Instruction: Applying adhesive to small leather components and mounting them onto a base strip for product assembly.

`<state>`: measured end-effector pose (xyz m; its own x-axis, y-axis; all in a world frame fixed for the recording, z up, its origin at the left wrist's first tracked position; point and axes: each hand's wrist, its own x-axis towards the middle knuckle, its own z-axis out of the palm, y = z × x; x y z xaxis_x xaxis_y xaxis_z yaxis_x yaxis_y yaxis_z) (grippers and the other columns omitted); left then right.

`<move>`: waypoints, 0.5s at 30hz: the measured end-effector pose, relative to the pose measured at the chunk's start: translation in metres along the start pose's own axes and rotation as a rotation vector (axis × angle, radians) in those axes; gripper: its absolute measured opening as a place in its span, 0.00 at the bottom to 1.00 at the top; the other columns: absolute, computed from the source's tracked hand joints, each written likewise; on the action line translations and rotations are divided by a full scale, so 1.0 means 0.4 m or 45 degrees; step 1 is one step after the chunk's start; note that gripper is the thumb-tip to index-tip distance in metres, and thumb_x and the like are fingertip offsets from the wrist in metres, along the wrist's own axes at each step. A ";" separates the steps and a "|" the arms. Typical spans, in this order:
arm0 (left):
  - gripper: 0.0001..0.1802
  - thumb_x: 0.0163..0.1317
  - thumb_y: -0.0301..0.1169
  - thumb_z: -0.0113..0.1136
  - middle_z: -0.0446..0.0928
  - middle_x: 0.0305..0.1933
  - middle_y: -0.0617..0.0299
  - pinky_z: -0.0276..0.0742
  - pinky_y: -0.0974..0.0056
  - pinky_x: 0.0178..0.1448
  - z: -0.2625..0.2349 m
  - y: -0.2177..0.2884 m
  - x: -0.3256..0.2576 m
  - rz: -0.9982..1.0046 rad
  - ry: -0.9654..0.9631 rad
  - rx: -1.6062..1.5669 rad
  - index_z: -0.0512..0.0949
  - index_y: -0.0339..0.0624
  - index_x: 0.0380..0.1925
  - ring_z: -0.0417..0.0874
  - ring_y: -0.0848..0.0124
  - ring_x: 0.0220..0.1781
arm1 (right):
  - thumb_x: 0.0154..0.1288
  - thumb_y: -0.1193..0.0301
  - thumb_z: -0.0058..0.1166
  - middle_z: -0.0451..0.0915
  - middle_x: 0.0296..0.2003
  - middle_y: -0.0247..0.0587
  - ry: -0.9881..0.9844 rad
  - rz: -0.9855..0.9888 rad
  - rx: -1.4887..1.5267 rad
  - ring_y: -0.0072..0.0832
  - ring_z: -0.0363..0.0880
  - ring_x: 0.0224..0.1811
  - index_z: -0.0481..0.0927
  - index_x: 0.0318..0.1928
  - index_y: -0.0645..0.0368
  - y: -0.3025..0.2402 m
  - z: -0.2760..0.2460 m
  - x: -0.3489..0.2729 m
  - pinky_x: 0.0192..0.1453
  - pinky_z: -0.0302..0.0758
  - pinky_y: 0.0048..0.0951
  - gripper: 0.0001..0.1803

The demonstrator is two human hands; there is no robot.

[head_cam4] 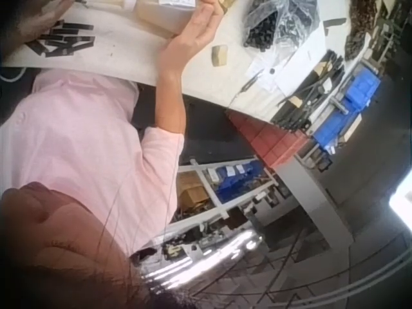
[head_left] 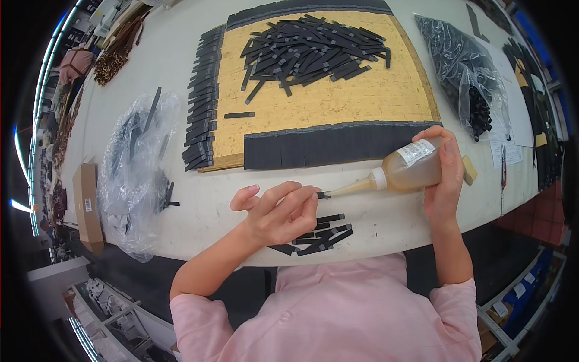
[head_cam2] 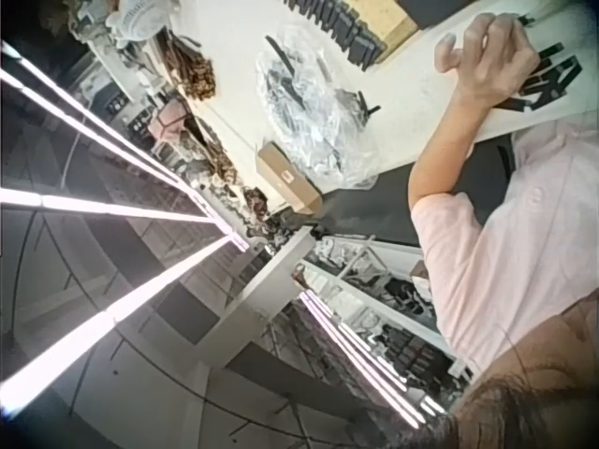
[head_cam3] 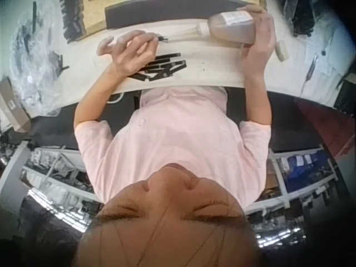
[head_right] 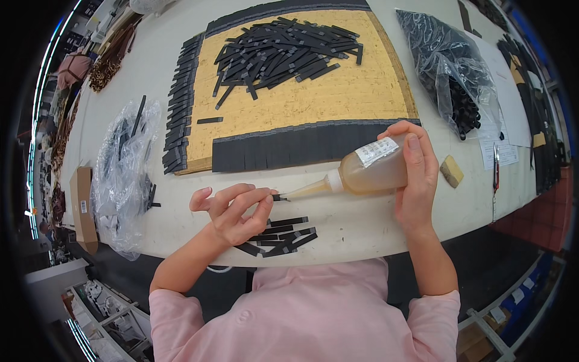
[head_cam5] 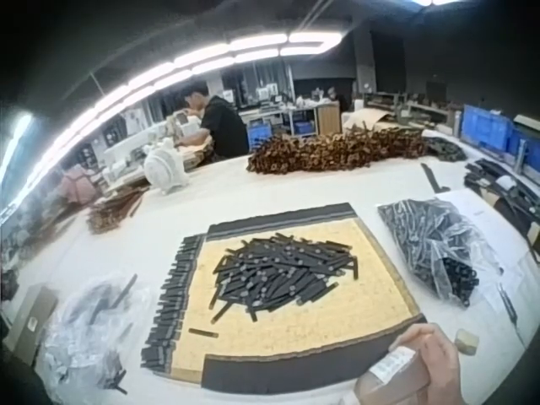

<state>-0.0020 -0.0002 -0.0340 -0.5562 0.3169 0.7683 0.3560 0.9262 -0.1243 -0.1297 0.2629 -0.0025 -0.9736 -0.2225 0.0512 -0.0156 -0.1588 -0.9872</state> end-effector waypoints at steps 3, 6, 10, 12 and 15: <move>0.13 0.50 0.27 0.66 0.83 0.34 0.84 0.46 0.52 0.67 0.000 0.001 0.002 -0.004 -0.001 -0.001 0.73 0.63 0.22 0.79 0.81 0.38 | 0.81 0.59 0.41 0.79 0.44 0.38 0.006 -0.005 0.000 0.19 0.75 0.47 0.76 0.49 0.59 0.001 0.004 0.000 0.56 0.71 0.22 0.17; 0.13 0.49 0.26 0.66 0.83 0.34 0.84 0.46 0.52 0.67 0.001 0.001 0.002 -0.001 0.004 -0.003 0.74 0.63 0.22 0.79 0.81 0.38 | 0.81 0.59 0.41 0.79 0.44 0.38 -0.005 -0.006 -0.010 0.19 0.75 0.47 0.76 0.49 0.59 0.001 0.003 0.000 0.56 0.71 0.22 0.17; 0.13 0.49 0.26 0.67 0.83 0.33 0.84 0.46 0.52 0.67 -0.002 0.000 0.003 0.001 -0.007 -0.001 0.74 0.62 0.23 0.79 0.81 0.37 | 0.81 0.59 0.41 0.79 0.44 0.37 -0.013 -0.004 0.000 0.19 0.75 0.47 0.76 0.49 0.59 0.004 0.000 0.000 0.56 0.70 0.22 0.17; 0.13 0.49 0.27 0.67 0.83 0.33 0.84 0.46 0.52 0.67 0.002 0.000 0.003 -0.002 0.003 -0.007 0.74 0.62 0.24 0.79 0.81 0.37 | 0.81 0.59 0.41 0.79 0.44 0.37 -0.010 0.005 0.011 0.18 0.75 0.47 0.76 0.49 0.59 0.002 -0.001 -0.001 0.56 0.70 0.22 0.17; 0.13 0.49 0.27 0.68 0.82 0.33 0.84 0.46 0.51 0.67 0.003 0.000 0.000 -0.004 0.014 0.001 0.75 0.62 0.24 0.79 0.81 0.37 | 0.81 0.60 0.41 0.79 0.44 0.37 -0.006 -0.002 0.011 0.18 0.75 0.48 0.76 0.49 0.59 -0.001 0.006 0.001 0.56 0.70 0.21 0.16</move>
<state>-0.0030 0.0002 -0.0348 -0.5491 0.3120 0.7753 0.3538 0.9272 -0.1226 -0.1293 0.2606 -0.0017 -0.9724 -0.2270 0.0536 -0.0151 -0.1679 -0.9857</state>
